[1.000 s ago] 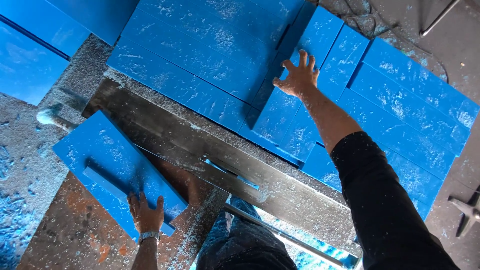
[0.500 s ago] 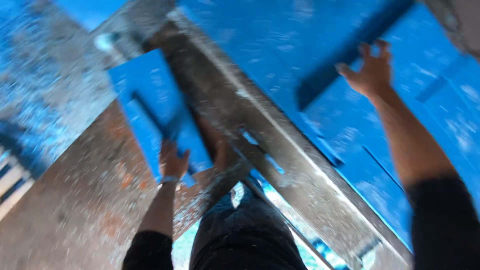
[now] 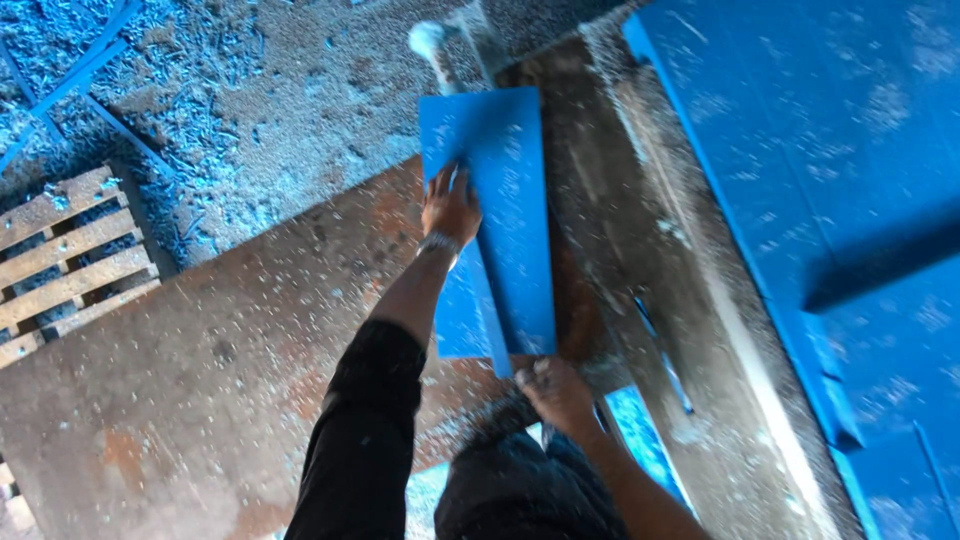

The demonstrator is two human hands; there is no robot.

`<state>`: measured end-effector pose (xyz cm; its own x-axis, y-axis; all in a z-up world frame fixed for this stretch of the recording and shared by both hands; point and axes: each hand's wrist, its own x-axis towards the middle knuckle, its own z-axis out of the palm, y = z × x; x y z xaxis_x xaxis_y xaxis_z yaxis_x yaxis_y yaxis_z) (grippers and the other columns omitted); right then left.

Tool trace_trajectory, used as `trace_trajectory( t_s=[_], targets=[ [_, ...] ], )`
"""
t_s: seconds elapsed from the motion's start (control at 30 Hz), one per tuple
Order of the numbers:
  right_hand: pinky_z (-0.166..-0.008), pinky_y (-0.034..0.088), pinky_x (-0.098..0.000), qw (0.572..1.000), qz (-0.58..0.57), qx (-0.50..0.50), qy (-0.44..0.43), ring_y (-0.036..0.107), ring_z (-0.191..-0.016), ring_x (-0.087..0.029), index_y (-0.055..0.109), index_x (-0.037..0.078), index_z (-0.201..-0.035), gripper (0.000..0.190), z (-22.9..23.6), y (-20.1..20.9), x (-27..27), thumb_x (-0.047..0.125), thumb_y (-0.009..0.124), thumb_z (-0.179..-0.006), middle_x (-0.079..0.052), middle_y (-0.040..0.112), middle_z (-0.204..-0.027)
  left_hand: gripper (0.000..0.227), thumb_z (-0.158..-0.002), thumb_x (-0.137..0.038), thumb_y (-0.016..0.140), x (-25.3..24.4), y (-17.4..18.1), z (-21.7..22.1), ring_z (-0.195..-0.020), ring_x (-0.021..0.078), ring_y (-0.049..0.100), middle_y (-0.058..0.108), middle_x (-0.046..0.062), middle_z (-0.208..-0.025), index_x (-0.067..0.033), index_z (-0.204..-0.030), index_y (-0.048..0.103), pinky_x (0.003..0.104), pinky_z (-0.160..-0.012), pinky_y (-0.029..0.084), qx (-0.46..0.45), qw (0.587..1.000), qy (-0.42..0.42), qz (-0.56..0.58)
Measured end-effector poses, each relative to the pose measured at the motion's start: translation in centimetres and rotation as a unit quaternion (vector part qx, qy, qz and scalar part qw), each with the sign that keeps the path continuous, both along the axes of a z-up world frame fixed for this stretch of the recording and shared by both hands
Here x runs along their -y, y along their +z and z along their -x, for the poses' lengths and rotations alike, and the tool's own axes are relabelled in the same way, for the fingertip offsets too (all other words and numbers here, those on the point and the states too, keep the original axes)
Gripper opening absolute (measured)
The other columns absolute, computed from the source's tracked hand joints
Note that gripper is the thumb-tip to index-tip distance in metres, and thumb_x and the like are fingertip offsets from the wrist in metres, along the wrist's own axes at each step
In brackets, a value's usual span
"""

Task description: The person uses a table saw to cut a large blue plastic sheet into smaller rectangular pieces. They guide the sheet through the saw, remove the cut pieces, and stack them on the side of the machine.

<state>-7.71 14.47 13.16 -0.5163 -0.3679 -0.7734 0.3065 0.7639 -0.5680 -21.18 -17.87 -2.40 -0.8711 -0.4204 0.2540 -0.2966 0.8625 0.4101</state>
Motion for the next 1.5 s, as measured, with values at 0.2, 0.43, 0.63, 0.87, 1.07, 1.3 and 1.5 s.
trace_trajectory(
  t_s=[0.2,0.43,0.63,0.87,1.07,1.3,1.5],
  targets=[
    [-0.063,0.059,-0.0506,0.922,-0.192,-0.301,0.151,0.069,-0.069,-0.038,0.057,0.007,-0.105,0.078,-6.1,-9.8,6.7,0.081,0.068,-0.081,-0.012,0.068,-0.087,0.062,-0.093,-0.029,0.065,7.5,-3.0,10.8,-0.136,0.0394,0.05,0.048,0.019,-0.153,-0.002,-0.147,0.05,0.052,-0.108,0.045,0.08,0.993,-0.032,0.08],
    [-0.058,0.056,-0.0487,0.956,-0.261,-0.124,0.058,0.071,-0.064,-0.038,0.043,-0.002,-0.138,0.086,-5.8,-10.7,3.9,0.062,0.063,-0.085,-0.015,0.074,-0.082,0.058,-0.098,-0.047,0.064,10.1,-2.3,11.0,-0.131,0.0397,0.045,0.048,0.013,-0.145,-0.012,-0.142,0.053,0.057,-0.105,0.041,0.162,0.986,-0.043,0.027],
    [-0.082,0.058,-0.052,0.972,-0.231,-0.045,-0.026,0.072,-0.093,-0.04,0.046,0.004,-0.139,0.067,-6.0,-11.1,0.2,0.043,0.069,-0.089,-0.02,0.072,-0.112,0.049,-0.096,-0.046,0.067,11.0,-2.8,5.5,-0.116,0.0396,0.054,0.056,0.015,-0.13,-0.0116,-0.13,0.059,0.057,-0.098,0.045,0.116,0.992,-0.025,0.028],
    [-0.076,0.055,-0.0514,0.974,-0.223,-0.03,0.021,0.07,-0.087,-0.036,0.042,0.001,-0.133,0.059,-8.2,-10.7,-3.8,0.044,0.06,-0.098,-0.018,0.065,-0.106,0.056,-0.101,-0.043,0.064,9.4,-3.1,0.0,-0.119,0.044,0.054,0.054,0.02,-0.135,-0.0056,-0.139,0.047,0.057,-0.101,0.047,0.141,0.986,-0.07,-0.058],
    [-0.085,0.056,-0.0533,0.977,-0.208,-0.005,0.038,0.071,-0.099,-0.038,0.03,-0.003,-0.151,0.081,-10.3,-10.8,-7.0,0.05,0.059,-0.098,-0.023,0.063,-0.125,0.057,-0.101,-0.044,0.063,6.0,-2.4,-2.1,-0.124,0.043,0.052,0.053,0.017,-0.139,-0.0077,-0.141,0.045,0.058,-0.104,0.044,0.187,0.98,-0.05,-0.047],
    [-0.065,0.058,-0.0482,0.981,-0.18,-0.059,0.037,0.071,-0.07,-0.034,0.047,0.004,-0.129,0.067,-15.8,-13.3,-15.2,0.057,0.066,-0.092,-0.013,0.072,-0.094,0.072,-0.106,-0.047,0.053,-0.7,-0.1,-7.3,-0.151,0.0369,0.029,0.027,0.014,-0.167,-0.0088,-0.159,0.025,0.054,-0.122,0.027,0.307,0.946,-0.018,-0.102],
    [-0.071,0.057,-0.0444,0.985,-0.155,-0.005,0.073,0.073,-0.078,-0.03,0.054,0.014,-0.143,0.072,-17.9,-9.6,-22.6,0.063,0.06,-0.09,-0.008,0.076,-0.102,0.055,-0.104,-0.044,0.059,-8.8,1.0,-13.3,-0.149,0.0365,0.03,0.036,0.017,-0.161,-0.0103,-0.145,0.046,0.057,-0.12,0.02,0.233,0.969,0.016,-0.086]
  ],
)
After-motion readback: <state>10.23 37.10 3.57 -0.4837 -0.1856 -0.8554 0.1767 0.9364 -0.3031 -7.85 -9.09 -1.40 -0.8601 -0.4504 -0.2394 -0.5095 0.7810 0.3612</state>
